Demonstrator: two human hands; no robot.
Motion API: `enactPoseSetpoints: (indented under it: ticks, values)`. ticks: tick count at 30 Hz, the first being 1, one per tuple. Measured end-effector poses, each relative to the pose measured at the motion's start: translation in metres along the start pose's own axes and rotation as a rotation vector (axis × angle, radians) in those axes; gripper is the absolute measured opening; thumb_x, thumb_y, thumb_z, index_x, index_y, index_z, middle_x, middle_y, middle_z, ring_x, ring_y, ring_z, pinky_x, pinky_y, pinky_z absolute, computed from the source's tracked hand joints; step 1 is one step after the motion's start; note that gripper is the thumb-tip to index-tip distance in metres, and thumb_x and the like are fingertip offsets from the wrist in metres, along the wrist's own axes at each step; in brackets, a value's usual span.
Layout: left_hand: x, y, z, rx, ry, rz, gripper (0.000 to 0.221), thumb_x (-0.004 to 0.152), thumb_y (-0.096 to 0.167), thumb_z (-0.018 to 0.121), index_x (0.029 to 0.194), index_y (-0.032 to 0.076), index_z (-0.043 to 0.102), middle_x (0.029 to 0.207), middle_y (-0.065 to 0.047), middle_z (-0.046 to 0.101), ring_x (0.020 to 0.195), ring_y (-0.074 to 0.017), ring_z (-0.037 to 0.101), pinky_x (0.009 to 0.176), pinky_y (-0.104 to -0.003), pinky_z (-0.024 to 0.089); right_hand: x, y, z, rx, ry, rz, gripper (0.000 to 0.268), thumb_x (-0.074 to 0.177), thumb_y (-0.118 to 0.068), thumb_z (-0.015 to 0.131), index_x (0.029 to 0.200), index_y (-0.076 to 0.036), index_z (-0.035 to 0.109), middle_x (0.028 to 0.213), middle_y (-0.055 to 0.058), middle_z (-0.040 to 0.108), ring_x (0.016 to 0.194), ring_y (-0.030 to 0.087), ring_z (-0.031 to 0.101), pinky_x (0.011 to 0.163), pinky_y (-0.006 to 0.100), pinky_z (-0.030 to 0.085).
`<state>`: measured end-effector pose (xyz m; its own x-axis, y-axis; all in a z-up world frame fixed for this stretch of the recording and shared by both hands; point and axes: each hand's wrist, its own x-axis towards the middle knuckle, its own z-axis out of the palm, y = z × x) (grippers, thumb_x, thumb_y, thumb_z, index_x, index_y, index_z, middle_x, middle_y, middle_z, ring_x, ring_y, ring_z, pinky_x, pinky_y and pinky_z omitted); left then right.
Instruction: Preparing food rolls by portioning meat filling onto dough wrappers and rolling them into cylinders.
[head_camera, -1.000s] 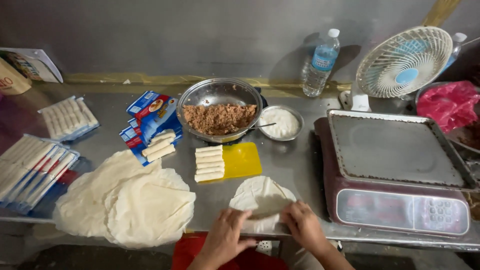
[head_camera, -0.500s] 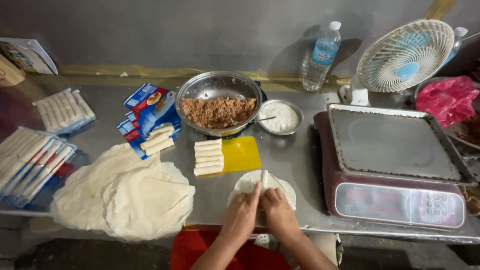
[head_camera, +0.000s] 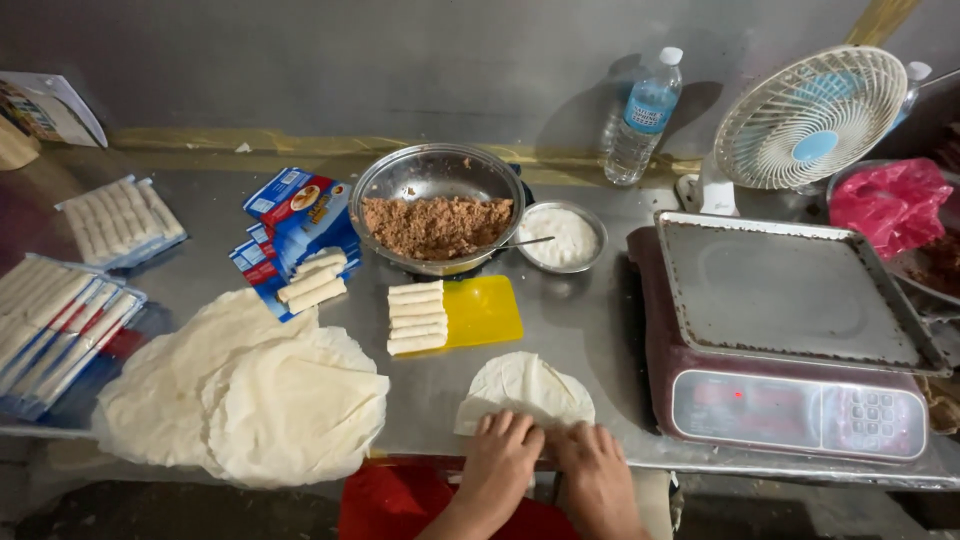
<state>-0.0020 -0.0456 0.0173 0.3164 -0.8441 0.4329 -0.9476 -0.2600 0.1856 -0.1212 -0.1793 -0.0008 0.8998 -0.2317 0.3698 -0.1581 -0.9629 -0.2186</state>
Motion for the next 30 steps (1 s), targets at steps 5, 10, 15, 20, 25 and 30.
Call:
enactPoseSetpoints:
  ticks: [5, 10, 15, 20, 25, 30]
  values:
    - [0.011, -0.010, 0.010, -0.137, 0.060, -0.079, 0.027, 0.088, 0.010, 0.077, 0.115, 0.012, 0.077, 0.102, -0.007, 0.078, 0.093, -0.0279, 0.068, 0.077, -0.043, 0.050, -0.018, 0.025, 0.017, -0.283, -0.053, 0.369, 0.032, 0.072, -0.043, 0.063, 0.100, -0.029, 0.057, 0.080, -0.003, 0.061, 0.062, 0.033, 0.069, 0.047, 0.048, 0.052]
    - [0.007, -0.020, 0.017, -0.167, -0.072, -0.189, 0.086, 0.087, 0.006, 0.078, 0.160, 0.010, 0.034, 0.090, -0.013, 0.074, 0.086, -0.0320, 0.065, 0.081, -0.043, 0.051, -0.002, -0.016, 0.022, -0.013, 0.257, 0.025, 0.049, 0.075, 0.005, 0.059, 0.121, -0.007, 0.068, 0.125, 0.014, 0.071, 0.105, 0.030, 0.072, 0.081, 0.041, 0.063]
    - [-0.023, -0.036, -0.013, -0.262, 0.091, -0.260, 0.058, 0.086, -0.008, 0.068, 0.141, 0.006, 0.057, 0.110, -0.013, 0.072, 0.098, -0.0283, 0.067, 0.088, -0.040, 0.053, 0.002, -0.032, 0.054, -0.077, 0.128, -0.082, 0.061, 0.088, -0.007, 0.044, 0.149, -0.006, 0.048, 0.146, 0.016, 0.058, 0.137, 0.034, 0.053, 0.119, 0.054, 0.033]
    - [-0.038, -0.032, -0.014, -0.184, -0.026, -0.620, 0.010, 0.099, 0.020, 0.066, 0.090, 0.016, 0.064, 0.088, -0.004, 0.070, 0.069, -0.0174, 0.069, 0.058, -0.030, 0.059, 0.001, -0.034, 0.059, -0.118, -0.020, -0.071, 0.078, 0.081, 0.002, 0.044, 0.158, -0.003, 0.031, 0.156, 0.018, 0.046, 0.144, 0.034, 0.045, 0.121, 0.050, 0.032]
    - [-0.031, -0.014, 0.007, -0.278, 0.195, -0.405, 0.035, 0.092, 0.015, 0.073, 0.123, 0.014, 0.058, 0.099, -0.005, 0.074, 0.085, -0.0246, 0.070, 0.071, -0.037, 0.058, 0.012, -0.012, 0.022, 0.256, 0.012, -0.038, 0.058, 0.073, 0.008, 0.062, 0.130, -0.005, 0.058, 0.139, 0.012, 0.058, 0.089, 0.036, 0.069, 0.068, 0.046, 0.062]
    - [-0.018, -0.014, 0.000, -0.202, 0.283, -0.153, 0.018, 0.087, 0.004, 0.074, 0.105, 0.003, 0.077, 0.104, -0.010, 0.076, 0.086, -0.0310, 0.064, 0.068, -0.043, 0.057, 0.025, -0.012, -0.006, 0.357, 0.040, -0.177, 0.025, 0.080, 0.004, 0.067, 0.104, -0.002, 0.071, 0.108, 0.011, 0.071, 0.099, 0.027, 0.064, 0.081, 0.038, 0.057]
